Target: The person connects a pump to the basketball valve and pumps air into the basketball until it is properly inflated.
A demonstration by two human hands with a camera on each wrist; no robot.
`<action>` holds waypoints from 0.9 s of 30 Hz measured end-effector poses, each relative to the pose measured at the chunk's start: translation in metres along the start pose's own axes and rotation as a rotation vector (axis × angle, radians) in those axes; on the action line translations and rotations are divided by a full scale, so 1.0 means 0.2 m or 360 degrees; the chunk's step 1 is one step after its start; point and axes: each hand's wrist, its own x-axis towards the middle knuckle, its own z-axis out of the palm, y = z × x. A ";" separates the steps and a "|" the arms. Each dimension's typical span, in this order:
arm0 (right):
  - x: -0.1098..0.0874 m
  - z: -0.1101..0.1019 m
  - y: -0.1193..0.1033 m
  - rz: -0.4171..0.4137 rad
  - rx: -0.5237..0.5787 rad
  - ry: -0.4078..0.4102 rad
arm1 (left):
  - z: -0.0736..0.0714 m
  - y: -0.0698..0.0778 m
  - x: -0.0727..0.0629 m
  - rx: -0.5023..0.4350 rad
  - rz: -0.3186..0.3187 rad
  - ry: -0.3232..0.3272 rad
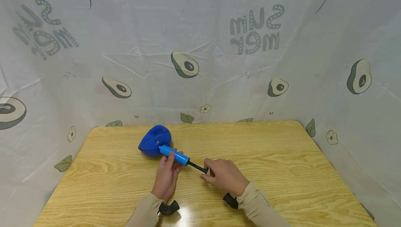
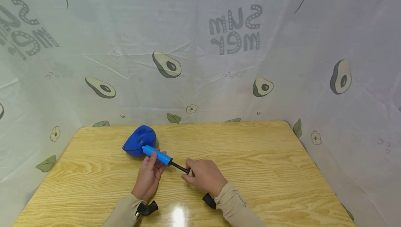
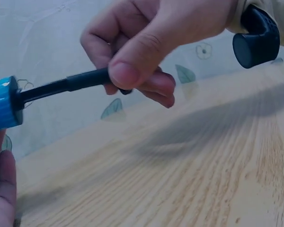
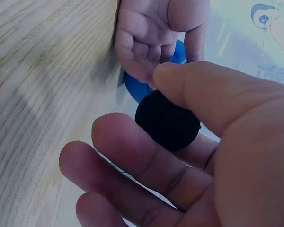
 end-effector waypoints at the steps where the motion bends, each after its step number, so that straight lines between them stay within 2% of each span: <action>1: 0.00 0.00 0.00 0.0009 0.0000 0.0002 | 0.00 0.00 0.00 -0.0014 0.0013 0.0014; 12: -0.01 0.00 0.04 0.0115 0.0003 0.0041 | -0.03 0.03 0.02 -0.0204 0.0027 0.0133; 17: -0.02 -0.02 0.04 0.0081 0.0043 0.0031 | -0.03 0.04 0.03 -0.0231 0.0042 0.0172; 27: -0.01 -0.05 0.04 -0.0033 0.0099 -0.0072 | -0.03 0.04 0.02 -0.0266 0.0053 0.0132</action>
